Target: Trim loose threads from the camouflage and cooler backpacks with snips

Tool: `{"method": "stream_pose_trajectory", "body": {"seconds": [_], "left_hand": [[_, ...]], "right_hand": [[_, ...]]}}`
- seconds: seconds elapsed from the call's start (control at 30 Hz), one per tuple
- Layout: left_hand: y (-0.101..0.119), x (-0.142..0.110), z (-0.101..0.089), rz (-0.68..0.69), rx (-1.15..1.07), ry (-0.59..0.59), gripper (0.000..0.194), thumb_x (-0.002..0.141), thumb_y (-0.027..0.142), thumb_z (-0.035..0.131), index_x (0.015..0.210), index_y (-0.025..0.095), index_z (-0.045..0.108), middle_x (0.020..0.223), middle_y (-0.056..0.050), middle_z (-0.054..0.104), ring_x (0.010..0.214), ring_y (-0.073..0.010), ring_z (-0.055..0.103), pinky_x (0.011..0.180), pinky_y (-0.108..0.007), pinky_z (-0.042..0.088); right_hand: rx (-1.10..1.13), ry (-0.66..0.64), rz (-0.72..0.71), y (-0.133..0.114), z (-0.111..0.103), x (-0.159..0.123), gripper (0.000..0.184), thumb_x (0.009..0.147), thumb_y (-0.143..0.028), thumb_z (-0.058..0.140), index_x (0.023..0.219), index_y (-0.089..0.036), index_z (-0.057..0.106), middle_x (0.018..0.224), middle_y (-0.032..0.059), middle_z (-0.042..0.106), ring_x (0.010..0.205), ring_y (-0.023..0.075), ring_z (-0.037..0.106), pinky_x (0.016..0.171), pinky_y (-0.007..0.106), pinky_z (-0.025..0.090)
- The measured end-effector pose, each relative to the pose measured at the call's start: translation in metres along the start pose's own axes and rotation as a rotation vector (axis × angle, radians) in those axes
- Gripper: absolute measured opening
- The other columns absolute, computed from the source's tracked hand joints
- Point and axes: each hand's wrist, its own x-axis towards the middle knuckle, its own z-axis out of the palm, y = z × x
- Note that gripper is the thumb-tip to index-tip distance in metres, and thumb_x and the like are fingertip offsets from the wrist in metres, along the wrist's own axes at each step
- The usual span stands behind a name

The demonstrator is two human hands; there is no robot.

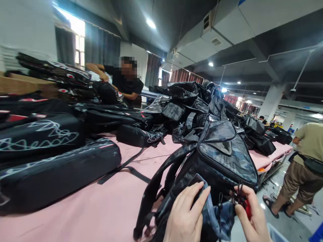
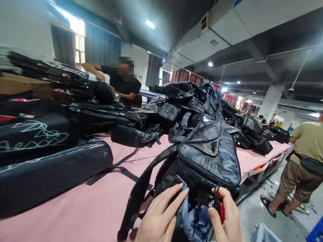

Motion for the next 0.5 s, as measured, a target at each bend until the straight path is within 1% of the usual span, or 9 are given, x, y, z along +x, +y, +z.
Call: {"method": "stream_pose_trajectory", "body": {"seconds": [0.07,0.13,0.23,0.3,0.4,0.5], "left_hand": [[0.002,-0.001,0.001,0.026,0.017,0.029,0.056,0.076,0.005,0.040,0.128,0.021,0.047,0.124,-0.009,0.056,0.113,-0.0206,0.052,0.092,-0.034,0.048],[0.004,-0.004,0.001,0.036,0.004,0.055,0.053,0.077,0.006,0.041,0.127,0.021,0.049,0.122,-0.009,0.057,0.111,-0.0203,0.053,0.091,-0.033,0.048],[0.007,-0.008,0.000,0.011,-0.066,0.093,0.047,0.078,0.005,0.042,0.122,0.019,0.053,0.108,-0.010,0.062,0.099,-0.0182,0.058,0.085,-0.029,0.049],[0.009,-0.009,-0.001,-0.005,-0.113,0.109,0.043,0.079,0.005,0.043,0.118,0.018,0.055,0.097,-0.009,0.062,0.090,-0.0169,0.059,0.080,-0.028,0.050],[0.010,-0.010,-0.001,-0.016,-0.136,0.132,0.040,0.079,0.004,0.043,0.116,0.017,0.056,0.092,-0.009,0.061,0.085,-0.0161,0.058,0.076,-0.028,0.050],[0.009,-0.010,0.000,-0.031,-0.145,0.136,0.042,0.080,0.004,0.042,0.118,0.017,0.054,0.091,-0.008,0.060,0.083,-0.0151,0.058,0.075,-0.027,0.050]], "right_hand": [[-0.101,-0.024,-0.144,-0.012,-0.007,0.019,0.029,0.086,-0.024,0.051,0.115,-0.020,0.050,0.097,0.0098,0.065,0.086,0.0209,0.064,0.070,0.029,0.053],[-0.183,-0.043,-0.280,-0.023,-0.008,0.041,0.025,0.086,-0.020,0.051,0.112,-0.021,0.052,0.092,0.0089,0.064,0.082,0.0198,0.063,0.070,0.031,0.052],[-0.327,-0.067,-0.467,-0.036,-0.003,0.070,0.020,0.088,-0.017,0.051,0.107,-0.020,0.056,0.087,0.0083,0.063,0.077,0.0180,0.061,0.067,0.030,0.050],[-0.418,-0.133,-0.573,-0.041,0.003,0.083,0.016,0.089,-0.018,0.049,0.102,-0.018,0.058,0.085,0.0082,0.063,0.072,0.0169,0.058,0.063,0.030,0.048],[-0.532,-0.255,-0.645,-0.047,0.010,0.089,0.016,0.091,-0.018,0.046,0.098,-0.015,0.060,0.081,0.0080,0.061,0.066,0.0165,0.054,0.061,0.030,0.044],[-0.613,-0.295,-0.624,-0.050,0.014,0.087,0.019,0.091,-0.016,0.043,0.099,-0.014,0.060,0.078,0.0072,0.059,0.066,0.0172,0.051,0.060,0.031,0.041]]}}
